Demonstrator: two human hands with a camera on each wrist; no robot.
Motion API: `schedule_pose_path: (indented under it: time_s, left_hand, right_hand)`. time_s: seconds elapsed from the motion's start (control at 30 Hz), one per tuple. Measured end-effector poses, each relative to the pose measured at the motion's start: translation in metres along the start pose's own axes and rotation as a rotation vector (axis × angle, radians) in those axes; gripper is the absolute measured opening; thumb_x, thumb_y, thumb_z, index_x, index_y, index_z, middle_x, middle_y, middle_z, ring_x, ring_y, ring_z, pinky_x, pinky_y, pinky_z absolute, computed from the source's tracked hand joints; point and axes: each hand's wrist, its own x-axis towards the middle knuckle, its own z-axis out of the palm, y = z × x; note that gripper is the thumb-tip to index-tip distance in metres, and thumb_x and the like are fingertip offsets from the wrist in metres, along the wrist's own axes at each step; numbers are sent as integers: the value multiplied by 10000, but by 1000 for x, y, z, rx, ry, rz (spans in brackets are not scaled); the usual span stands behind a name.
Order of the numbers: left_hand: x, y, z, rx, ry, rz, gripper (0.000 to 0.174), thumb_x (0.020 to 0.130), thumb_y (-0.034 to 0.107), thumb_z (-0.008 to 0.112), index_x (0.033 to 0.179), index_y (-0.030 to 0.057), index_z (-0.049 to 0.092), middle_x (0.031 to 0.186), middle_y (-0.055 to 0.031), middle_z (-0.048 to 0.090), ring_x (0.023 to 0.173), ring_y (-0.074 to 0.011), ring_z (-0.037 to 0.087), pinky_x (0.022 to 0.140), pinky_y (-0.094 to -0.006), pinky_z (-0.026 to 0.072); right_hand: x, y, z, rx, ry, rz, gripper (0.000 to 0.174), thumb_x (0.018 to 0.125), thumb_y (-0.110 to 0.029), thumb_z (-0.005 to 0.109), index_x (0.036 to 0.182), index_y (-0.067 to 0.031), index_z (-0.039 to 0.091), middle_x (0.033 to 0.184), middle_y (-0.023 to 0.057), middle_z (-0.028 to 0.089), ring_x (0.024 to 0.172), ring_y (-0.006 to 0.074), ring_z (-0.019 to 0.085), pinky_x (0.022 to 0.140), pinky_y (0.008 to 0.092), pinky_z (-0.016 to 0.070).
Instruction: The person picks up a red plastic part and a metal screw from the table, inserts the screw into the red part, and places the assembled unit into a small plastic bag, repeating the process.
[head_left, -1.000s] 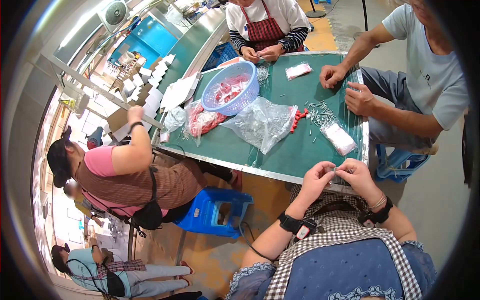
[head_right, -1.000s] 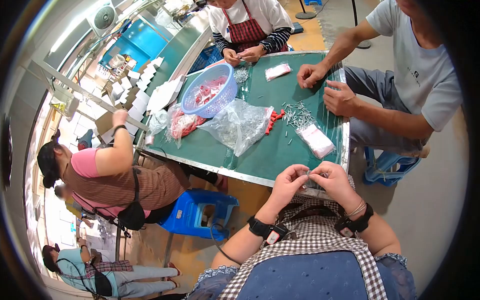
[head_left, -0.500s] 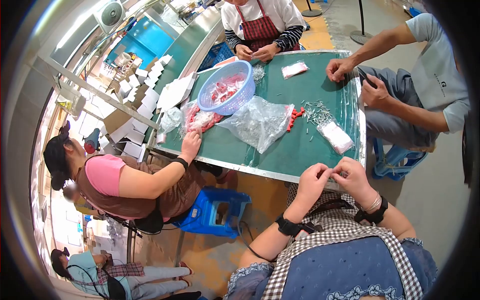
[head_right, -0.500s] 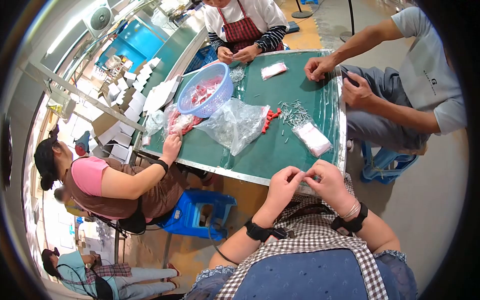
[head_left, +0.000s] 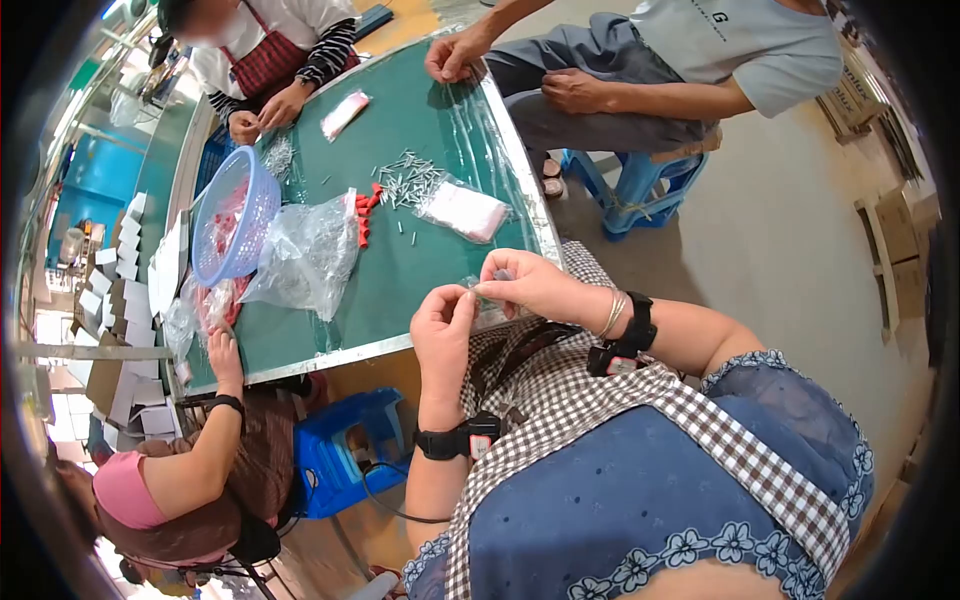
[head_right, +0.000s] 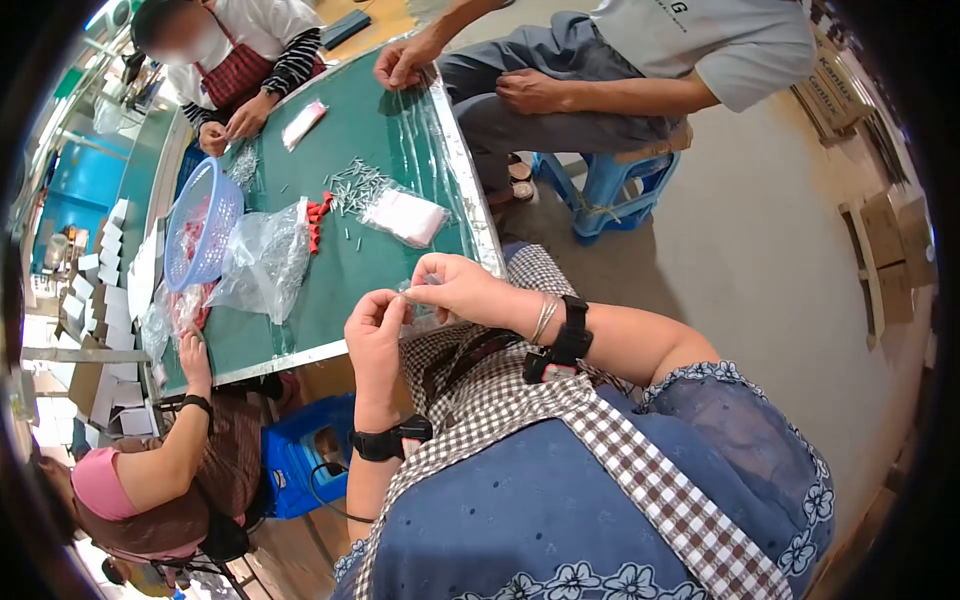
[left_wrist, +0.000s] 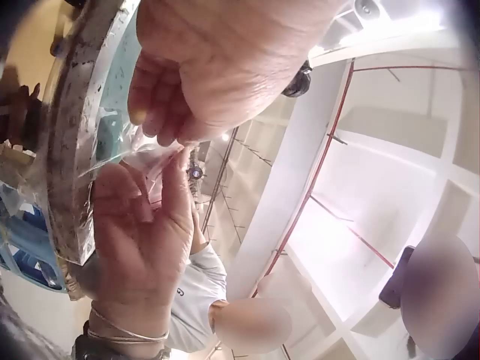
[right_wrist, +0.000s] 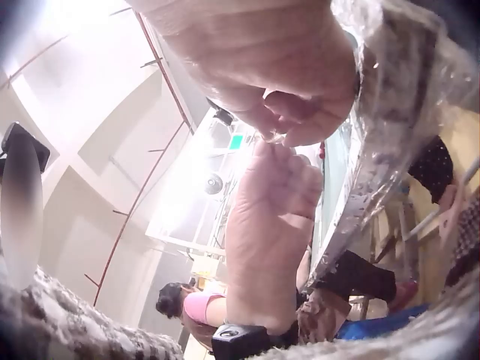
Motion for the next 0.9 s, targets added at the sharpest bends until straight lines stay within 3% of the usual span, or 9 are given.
schedule_pose_path:
  time_s: [0.2, 0.27, 0.33, 0.43, 0.47, 0.6, 0.7, 0.77, 0.9]
  left_hand:
    - [5, -1, 1, 231, 73, 56, 64, 886, 49, 650, 877, 1, 609, 740, 36, 573, 651, -32, 500, 572, -198, 412]
    - [7, 2, 3, 671, 167, 381, 77, 870, 40, 655, 836, 9, 593, 719, 35, 565, 642, -40, 517, 570, -213, 425]
    - [7, -5, 2, 457, 147, 240, 65, 873, 30, 645, 862, 14, 584, 740, 29, 575, 655, -47, 533, 578, -217, 437]
    - [7, 0, 8, 49, 105, 48, 85, 881, 10, 623, 942, 22, 566, 793, 14, 594, 686, -57, 555, 599, -220, 455]
    - [7, 3, 10, -145, 89, -4, 129, 884, 0, 611, 997, 25, 556, 827, 6, 603, 703, -61, 561, 612, -219, 461]
    - [6, 3, 11, -141, 100, -40, 193, 888, -15, 593, 1066, 31, 535, 853, 6, 592, 719, -59, 550, 633, -206, 457]
    - [5, 0, 10, 19, 139, 44, 199, 884, -17, 595, 1069, 33, 542, 827, 12, 576, 711, -58, 535, 640, -208, 455]
    - [4, 1, 12, 472, 147, 244, 213, 883, -18, 593, 1082, 37, 539, 826, 13, 568, 702, -50, 523, 634, -205, 449]
    - [6, -1, 10, 490, 94, 276, 266, 885, -31, 585, 1139, 16, 521, 860, -18, 590, 714, -66, 555, 628, -209, 452]
  right_hand:
    - [-2, -5, 7, -221, 126, -128, 153, 923, -161, 615, 908, -28, 540, 785, 51, 567, 658, 136, 600, 518, 268, 488]
    - [-2, -6, 10, -388, 188, -209, 161, 919, -164, 613, 912, -20, 541, 784, 83, 582, 661, 187, 614, 541, 299, 499]
    - [1, -5, 8, -808, 244, -533, 168, 889, -163, 620, 923, -13, 551, 813, 149, 595, 714, 309, 616, 624, 369, 508]
    - [-1, -12, 9, -802, 218, -510, 154, 862, -155, 621, 920, -21, 572, 836, 162, 613, 775, 360, 610, 694, 416, 500]
    - [-1, -13, 9, -802, 219, -513, 154, 862, -155, 621, 920, -21, 572, 836, 162, 613, 775, 360, 610, 694, 416, 500]
    - [-2, -12, 11, -847, 206, -548, 112, 850, -124, 612, 917, -37, 592, 812, 143, 631, 800, 345, 631, 683, 418, 506]
    - [0, -8, 11, -897, 262, -585, 109, 829, -86, 602, 931, -48, 601, 822, 139, 640, 815, 340, 639, 686, 419, 514]
    - [1, -7, 11, -951, 320, -628, 131, 816, -65, 598, 946, -54, 603, 836, 138, 643, 820, 336, 642, 688, 419, 519]
    - [-2, -10, 10, -1041, 264, -590, 205, 800, -55, 601, 1005, -59, 591, 901, 130, 651, 826, 328, 650, 696, 421, 528]
